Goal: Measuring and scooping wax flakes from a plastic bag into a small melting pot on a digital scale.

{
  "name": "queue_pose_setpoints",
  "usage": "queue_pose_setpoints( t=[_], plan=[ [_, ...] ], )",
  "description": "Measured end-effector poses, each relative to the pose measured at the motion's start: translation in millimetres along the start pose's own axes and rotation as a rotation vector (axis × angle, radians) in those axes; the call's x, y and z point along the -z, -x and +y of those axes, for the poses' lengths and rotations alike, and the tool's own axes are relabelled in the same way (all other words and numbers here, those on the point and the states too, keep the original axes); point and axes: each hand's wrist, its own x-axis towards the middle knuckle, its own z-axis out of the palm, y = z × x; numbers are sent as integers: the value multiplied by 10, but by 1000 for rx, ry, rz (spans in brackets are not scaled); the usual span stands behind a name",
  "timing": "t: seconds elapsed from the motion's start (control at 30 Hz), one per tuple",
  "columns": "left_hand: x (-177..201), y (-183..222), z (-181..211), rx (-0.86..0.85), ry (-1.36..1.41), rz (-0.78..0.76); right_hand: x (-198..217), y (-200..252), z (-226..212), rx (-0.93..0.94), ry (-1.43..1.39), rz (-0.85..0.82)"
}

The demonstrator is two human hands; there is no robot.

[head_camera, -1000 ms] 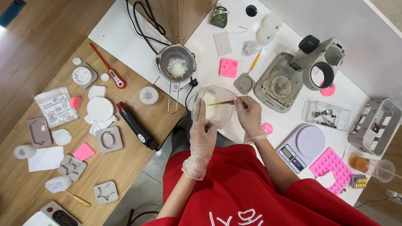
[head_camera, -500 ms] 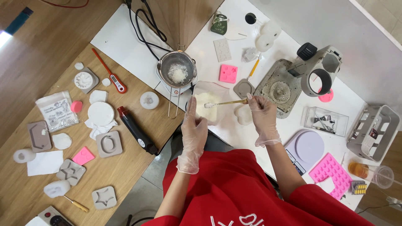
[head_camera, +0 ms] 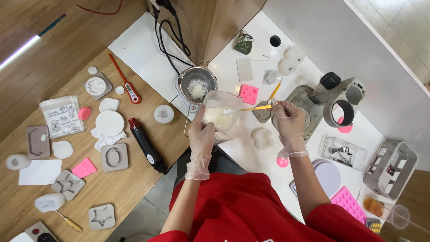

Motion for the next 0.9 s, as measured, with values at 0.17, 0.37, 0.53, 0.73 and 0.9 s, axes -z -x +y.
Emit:
queue_pose_setpoints(
  t=[0.17, 0.37, 0.53, 0.73, 0.9],
  plan=[
    [17, -7, -68, -82, 185, -20, -195, -263, -348, 36, 39, -39],
    [77, 238, 89, 69, 109, -36, -653, -723, -295, 124, 39, -110],
    [30, 367, -55, -36, 501, -121, -1015, -791, -167, 289, 71, -171],
    [7, 440, -124, -229, 312, -60, -1177, -684, -275, 1325, 467, -85],
    [-12, 413, -175, -285, 271, -39, -1149, -571, -387, 1405, 457, -2]
  ],
)
